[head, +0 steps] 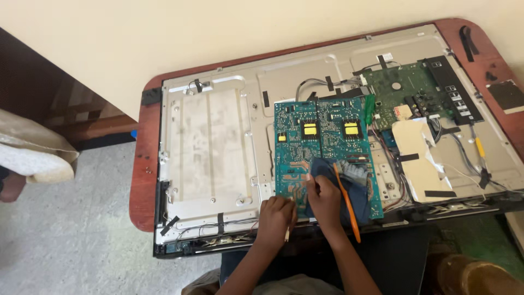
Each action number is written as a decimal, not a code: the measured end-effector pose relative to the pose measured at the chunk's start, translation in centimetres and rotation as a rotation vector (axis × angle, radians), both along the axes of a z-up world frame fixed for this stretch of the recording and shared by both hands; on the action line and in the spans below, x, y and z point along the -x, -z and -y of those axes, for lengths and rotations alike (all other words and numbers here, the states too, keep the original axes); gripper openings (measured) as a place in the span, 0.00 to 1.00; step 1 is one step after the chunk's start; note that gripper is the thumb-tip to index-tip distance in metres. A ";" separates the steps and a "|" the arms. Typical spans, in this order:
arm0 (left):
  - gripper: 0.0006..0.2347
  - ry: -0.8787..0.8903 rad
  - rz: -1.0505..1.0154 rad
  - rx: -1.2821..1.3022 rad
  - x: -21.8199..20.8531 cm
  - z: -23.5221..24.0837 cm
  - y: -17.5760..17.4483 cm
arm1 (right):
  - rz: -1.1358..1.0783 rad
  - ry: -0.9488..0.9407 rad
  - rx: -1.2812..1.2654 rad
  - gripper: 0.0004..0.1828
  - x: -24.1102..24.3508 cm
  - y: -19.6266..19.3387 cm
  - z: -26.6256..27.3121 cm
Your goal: The person wipes a green circuit board with a blue cloth and an orange tool while seated. The board is placed on the person's lap, and the person repeatedly rubs the surface to clean it.
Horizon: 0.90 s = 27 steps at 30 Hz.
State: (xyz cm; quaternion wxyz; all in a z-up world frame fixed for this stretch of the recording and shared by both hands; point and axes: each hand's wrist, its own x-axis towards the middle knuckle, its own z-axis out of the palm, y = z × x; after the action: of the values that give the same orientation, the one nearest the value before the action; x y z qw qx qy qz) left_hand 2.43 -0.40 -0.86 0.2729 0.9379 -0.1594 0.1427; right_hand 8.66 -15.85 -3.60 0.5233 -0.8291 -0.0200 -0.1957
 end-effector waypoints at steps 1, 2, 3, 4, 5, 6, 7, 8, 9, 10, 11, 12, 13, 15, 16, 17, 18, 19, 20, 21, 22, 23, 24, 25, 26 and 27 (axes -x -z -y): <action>0.11 0.012 0.001 -0.020 0.3 0.0 0.0 | -0.024 0.000 -0.005 0.20 0.0 0.0 0.1; 0.13 0.021 0.001 -0.043 0.6 0.0 0.1 | -0.040 -0.006 -0.001 0.20 0.0 0.0 0.0; 0.12 0.013 0.023 -0.041 0.8 0.1 0.1 | -0.055 -0.012 0.004 0.20 0.0 -0.1 0.1; 0.12 0.006 0.045 -0.042 0.8 0.0 0.1 | -0.070 -0.018 0.005 0.20 -0.1 -0.1 0.0; 0.11 -0.001 0.066 -0.044 0.6 -0.1 0.1 | -0.077 -0.019 0.012 0.19 -0.2 -0.2 -0.1; 0.12 -0.009 0.078 -0.034 0.4 -0.1 0.1 | -0.084 -0.016 0.021 0.17 -0.2 -0.2 -0.1; 0.13 -0.018 0.089 -0.024 0.0 -0.1 0.2 | -0.091 -0.013 0.029 0.16 -0.3 -0.3 -0.2; 0.14 -0.022 0.100 -0.013 -0.3 -0.1 0.2 | -0.061 -0.023 0.014 0.12 -0.3 -0.3 -0.1; 0.13 -0.030 0.057 -0.012 -0.3 -0.1 0.1 | -0.031 -0.033 -0.001 0.09 -0.3 -0.4 0.0; 0.13 -0.035 0.016 -0.009 -0.2 0.0 0.1 | 0.001 -0.040 -0.014 0.10 -0.2 -0.5 0.2; 0.13 -0.040 -0.025 -0.007 -0.1 0.0 0.1 | 0.000 -0.036 -0.048 0.09 0.1 -0.7 0.2; 0.11 -0.022 0.003 -0.016 0.0 -0.2 0.0 | 0.004 -0.036 -0.082 0.08 0.1 -0.8 0.1; 0.10 -0.004 0.032 -0.025 0.2 -0.3 -0.2 | 0.007 -0.036 -0.116 0.07 0.2 -1.0 0.1; 0.09 0.022 0.067 -0.029 -0.1 -0.3 -0.2 | 0.063 -0.066 0.001 0.07 0.2 -1.4 -0.1; 0.10 0.027 0.064 -0.028 0.1 -0.5 -0.2 | 0.083 -0.084 0.055 0.07 0.6 -1.4 -0.4; 0.10 0.033 0.062 -0.027 0.2 -0.6 -0.1 | 0.079 -0.087 0.034 0.09 0.7 -1.4 -0.5; 0.11 0.028 0.052 -0.029 0.0 -0.5 0.1 | 0.073 -0.085 0.016 0.10 0.8 -1.3 -0.5; 0.11 0.023 0.043 -0.032 -0.2 -0.5 0.2 | 0.068 -0.083 -0.003 0.12 0.8 -1.2 -0.5; 0.12 0.019 0.028 -0.034 -0.2 -0.4 0.3 | 0.110 -0.059 0.038 0.11 0.9 -1.0 -0.4; 0.13 0.016 0.029 -0.019 0.0 -0.4 0.4 | 0.151 -0.035 0.080 0.11 1.0 -0.8 -0.5; 0.13 0.015 0.041 -0.002 -0.3 -0.2 0.4 | 0.203 -0.009 0.124 0.12 0.4 -0.7 -0.4; 0.14 0.015 0.052 0.015 -0.5 -0.1 0.4 | 0.171 0.010 0.150 0.13 0.1 -0.6 -0.3; 0.13 0.020 0.037 0.028 -0.4 -0.1 0.3 | 0.141 0.026 0.175 0.14 -0.4 -0.5 -0.3; 0.13 0.025 0.021 0.041 -0.4 -0.1 0.1 | 0.110 0.041 0.200 0.15 -0.7 -0.4 -0.2; 0.13 0.030 0.005 0.051 -0.2 -0.2 0.0 | 0.091 0.039 0.281 0.16 -1.0 -0.2 -0.2; 0.11 0.033 -0.006 0.048 -0.1 -0.3 -0.2 | 0.071 0.037 0.362 0.16 -1.3 -0.1 -0.2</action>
State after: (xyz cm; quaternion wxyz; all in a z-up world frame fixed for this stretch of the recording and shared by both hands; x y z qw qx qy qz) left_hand 2.49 -0.12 -0.64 0.2982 0.9287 -0.1708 0.1393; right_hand 10.00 -15.69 -3.53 0.3607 -0.9026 -0.0584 -0.2277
